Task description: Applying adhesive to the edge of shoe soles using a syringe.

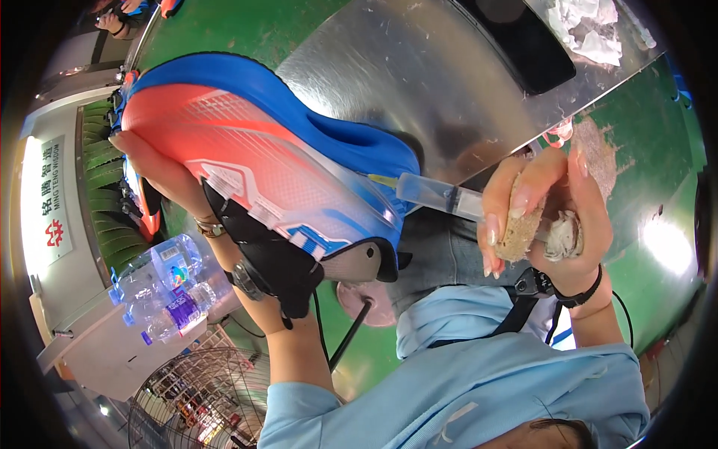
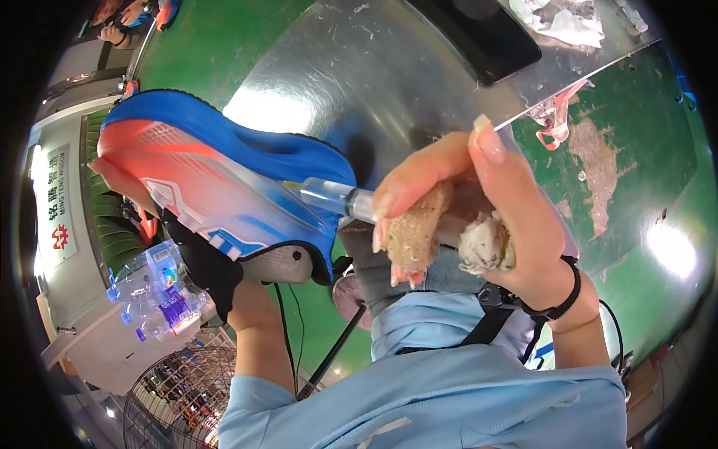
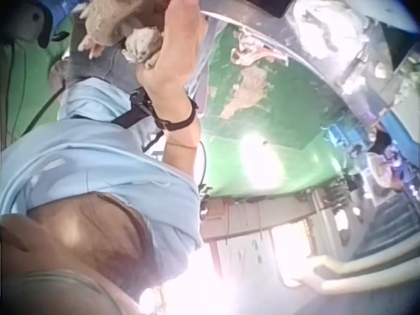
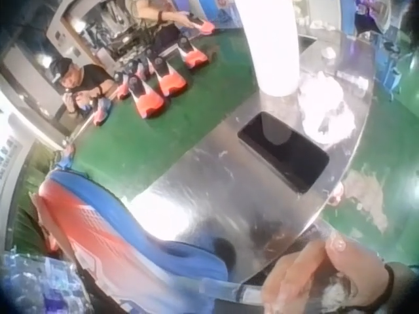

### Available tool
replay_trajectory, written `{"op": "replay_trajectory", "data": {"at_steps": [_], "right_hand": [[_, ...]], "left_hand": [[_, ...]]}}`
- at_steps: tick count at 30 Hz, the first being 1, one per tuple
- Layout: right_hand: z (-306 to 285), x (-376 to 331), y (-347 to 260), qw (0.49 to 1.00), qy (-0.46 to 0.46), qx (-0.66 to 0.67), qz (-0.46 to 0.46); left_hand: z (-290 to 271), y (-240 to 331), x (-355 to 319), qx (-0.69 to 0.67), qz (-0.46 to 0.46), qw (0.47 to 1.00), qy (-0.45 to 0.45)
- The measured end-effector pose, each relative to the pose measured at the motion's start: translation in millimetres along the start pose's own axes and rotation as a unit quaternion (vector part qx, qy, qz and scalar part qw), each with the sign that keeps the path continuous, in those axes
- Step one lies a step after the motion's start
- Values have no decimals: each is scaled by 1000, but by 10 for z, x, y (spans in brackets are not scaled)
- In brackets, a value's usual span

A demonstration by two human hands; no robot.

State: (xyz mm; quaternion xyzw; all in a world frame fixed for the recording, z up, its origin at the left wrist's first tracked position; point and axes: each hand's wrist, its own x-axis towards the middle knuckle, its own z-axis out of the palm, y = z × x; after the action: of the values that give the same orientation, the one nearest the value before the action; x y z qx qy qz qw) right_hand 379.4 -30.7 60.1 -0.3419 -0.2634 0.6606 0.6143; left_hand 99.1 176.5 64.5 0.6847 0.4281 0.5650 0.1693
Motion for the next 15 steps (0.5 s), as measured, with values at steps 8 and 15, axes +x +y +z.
{"op": "replay_trajectory", "data": {"at_steps": [8,15], "right_hand": [[-180,-147,133,993,-32,-94,-66],[-65,-46,220,997,-2,-52,-59]], "left_hand": [[-135,-555,-79,47,-30,994,-92],[-285,-648,-225,58,-71,974,-206]]}}
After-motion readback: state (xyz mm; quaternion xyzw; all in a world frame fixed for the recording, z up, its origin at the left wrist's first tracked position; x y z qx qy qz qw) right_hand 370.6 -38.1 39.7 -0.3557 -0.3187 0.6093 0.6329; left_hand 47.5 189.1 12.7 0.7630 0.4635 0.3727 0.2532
